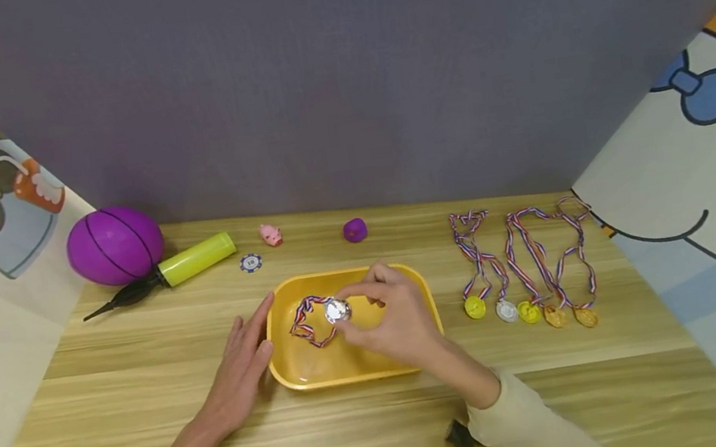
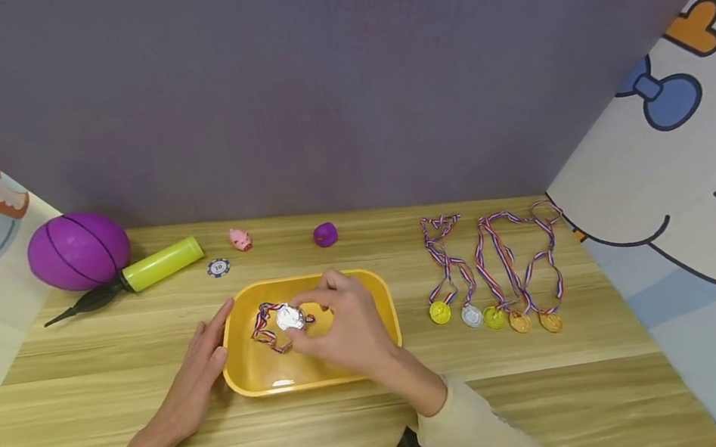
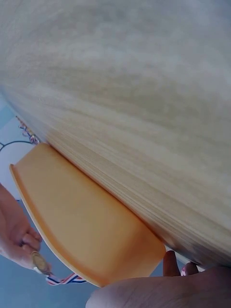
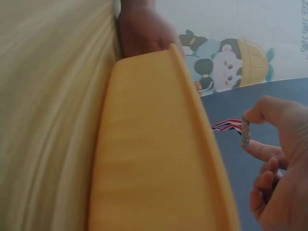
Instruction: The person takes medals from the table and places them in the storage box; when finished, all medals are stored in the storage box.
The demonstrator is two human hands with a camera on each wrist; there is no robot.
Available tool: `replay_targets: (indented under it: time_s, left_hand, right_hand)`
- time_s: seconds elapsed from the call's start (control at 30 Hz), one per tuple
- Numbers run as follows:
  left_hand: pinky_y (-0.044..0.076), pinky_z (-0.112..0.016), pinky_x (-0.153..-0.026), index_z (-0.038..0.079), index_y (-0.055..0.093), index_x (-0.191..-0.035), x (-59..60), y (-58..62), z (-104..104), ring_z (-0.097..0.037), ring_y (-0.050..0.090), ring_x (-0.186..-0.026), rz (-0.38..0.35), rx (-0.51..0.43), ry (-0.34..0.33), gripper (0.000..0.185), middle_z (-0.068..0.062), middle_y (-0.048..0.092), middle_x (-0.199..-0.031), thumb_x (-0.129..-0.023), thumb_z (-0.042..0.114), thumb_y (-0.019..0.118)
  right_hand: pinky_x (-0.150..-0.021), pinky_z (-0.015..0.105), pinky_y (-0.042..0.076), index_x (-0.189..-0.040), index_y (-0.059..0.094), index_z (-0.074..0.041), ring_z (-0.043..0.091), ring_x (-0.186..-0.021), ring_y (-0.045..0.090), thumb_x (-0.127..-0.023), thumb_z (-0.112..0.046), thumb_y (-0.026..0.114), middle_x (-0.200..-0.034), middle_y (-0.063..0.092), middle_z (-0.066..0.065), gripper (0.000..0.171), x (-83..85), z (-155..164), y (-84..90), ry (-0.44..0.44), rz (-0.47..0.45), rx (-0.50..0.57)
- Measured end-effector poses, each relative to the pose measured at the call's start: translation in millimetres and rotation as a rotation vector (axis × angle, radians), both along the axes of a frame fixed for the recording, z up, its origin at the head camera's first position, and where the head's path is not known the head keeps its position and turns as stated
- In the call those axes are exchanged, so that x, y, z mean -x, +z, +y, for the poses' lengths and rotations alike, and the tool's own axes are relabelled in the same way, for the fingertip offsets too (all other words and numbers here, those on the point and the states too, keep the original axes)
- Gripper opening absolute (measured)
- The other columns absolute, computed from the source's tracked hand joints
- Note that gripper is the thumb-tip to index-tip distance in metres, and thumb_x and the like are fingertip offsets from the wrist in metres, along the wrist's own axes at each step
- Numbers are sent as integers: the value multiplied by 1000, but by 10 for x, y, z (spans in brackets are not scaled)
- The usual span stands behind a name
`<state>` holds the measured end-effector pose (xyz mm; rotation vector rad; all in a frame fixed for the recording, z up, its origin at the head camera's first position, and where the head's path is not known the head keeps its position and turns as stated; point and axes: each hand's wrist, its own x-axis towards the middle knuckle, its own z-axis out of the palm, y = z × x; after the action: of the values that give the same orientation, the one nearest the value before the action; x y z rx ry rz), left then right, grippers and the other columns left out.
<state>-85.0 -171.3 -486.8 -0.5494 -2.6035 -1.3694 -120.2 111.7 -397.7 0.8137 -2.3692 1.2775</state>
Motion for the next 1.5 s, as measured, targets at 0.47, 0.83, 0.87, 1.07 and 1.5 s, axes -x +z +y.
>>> replay_targets:
  time_s: [0.47, 0.83, 0.87, 1.07, 1.5]
  left_hand:
    - [5, -65, -137, 21, 24, -179, -11, 34, 11, -48, 34, -162, -21, 7, 10, 61, -14, 33, -180, -119, 21, 36]
    - [5, -67, -136, 24, 24, -179, -8, 37, 9, -49, 34, -162, -42, 10, 15, 61, -14, 34, -180, -119, 23, 36]
    - [5, -68, -136, 24, 24, -179, -9, 37, 10, -49, 34, -162, -45, 11, 16, 61, -14, 33, -180, -119, 24, 36]
    - [5, -69, -136, 24, 24, -179, -9, 24, 9, -49, 33, -162, -45, 14, 19, 61, -12, 32, -181, -119, 24, 36]
    - [5, -69, -136, 23, 24, -179, -8, 30, 9, -50, 33, -162, -32, 14, 18, 61, -13, 32, -181, -119, 23, 36]
  right_hand:
    - [-79, 29, 43, -108, 89, -16, 8, -75, 47, -84, -27, 96, -84, 64, 3, 27, -20, -201, -121, 139, -149, -411]
    - [-69, 24, 38, -104, 89, -22, 4, -63, 43, -89, -26, 94, -73, 65, -7, 16, 83, -377, -222, 230, -97, -612]
    - [-67, 23, 38, -103, 89, -23, 4, -63, 42, -90, -25, 94, -71, 64, -7, 14, 89, -383, -225, 242, -109, -613]
    - [-57, 18, 32, -107, 90, -25, 2, -62, 41, -93, -22, 91, -71, 61, -16, 14, 111, -384, -245, 277, -163, -606]
    - [-81, 28, 47, -122, 88, -22, 5, -64, 46, -93, -28, 92, -92, 80, -11, 30, 108, -375, -207, 214, -177, -649]
